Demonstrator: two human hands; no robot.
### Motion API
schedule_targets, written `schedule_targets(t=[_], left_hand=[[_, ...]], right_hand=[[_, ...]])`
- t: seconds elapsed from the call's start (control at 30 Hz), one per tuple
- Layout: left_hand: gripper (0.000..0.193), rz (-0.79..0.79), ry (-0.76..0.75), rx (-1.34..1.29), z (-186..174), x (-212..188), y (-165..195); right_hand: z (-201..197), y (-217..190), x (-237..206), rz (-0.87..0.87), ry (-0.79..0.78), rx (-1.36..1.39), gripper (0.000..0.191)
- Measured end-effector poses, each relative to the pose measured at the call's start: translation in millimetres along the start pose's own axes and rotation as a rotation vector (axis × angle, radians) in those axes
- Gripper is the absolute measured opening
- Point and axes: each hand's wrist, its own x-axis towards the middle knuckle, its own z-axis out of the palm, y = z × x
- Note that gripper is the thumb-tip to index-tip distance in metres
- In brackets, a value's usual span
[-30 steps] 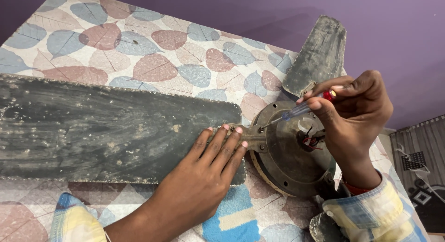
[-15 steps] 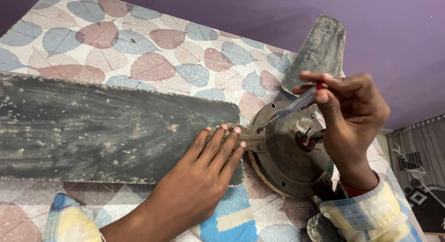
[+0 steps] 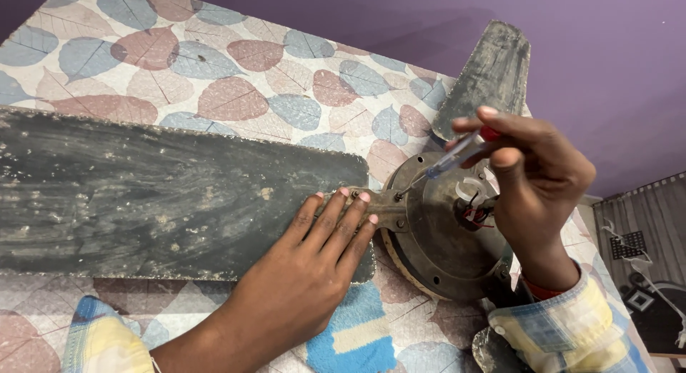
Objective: The person uses a screwdriver to tighten screws on the mounting brackets of a ceiling fan blade assembly. The person holds the fan steady with one hand while turning the screwdriver with the other, working on multiple screws around the central hub.
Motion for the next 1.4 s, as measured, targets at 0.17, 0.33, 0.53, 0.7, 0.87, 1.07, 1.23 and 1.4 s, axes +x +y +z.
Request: schedule_targets(t=[0.17, 0.33, 0.53, 0.7, 0.87, 1.07, 1.23, 1.4], left_hand=[[0.062, 0.001, -0.020, -0.022, 0, 0, -1], [0.062, 0.000, -0.015, -0.020, -2, 0, 0], [0.064, -0.005, -0.002, -0.023, -2, 0, 1], [0.064, -0.004, 0.003, -0.022, -2, -1, 0], [0.061, -0.009, 0.006, -0.014, -1, -1, 1], [0.063, -0.008, -0.002, -0.017, -2, 0, 0], [0.065, -0.013, -0.002, -0.017, -3, 0, 0], [0.064, -0.010, -0.006, -0.021, -3, 1, 0]], right_hand=[[4, -5, 3, -0.032, 0.018, 0.010, 0.024], [-5, 4, -10, 0.042, 0.101, -0.003, 0.025], [-10, 12, -15, 0.041, 0.118, -0.159, 0.043], [0, 6, -2, -0.098, -0.030, -0.047, 0.029], [4, -5, 2, -0.020, -0.013, -0.020, 0.023], [0, -2, -1, 0.092, 0.153, -0.020, 0.031], [0, 3, -4, -0.010, 0.129, -0.061, 0.038], [4, 2, -3, -0.059, 0.030, -0.159, 0.027]])
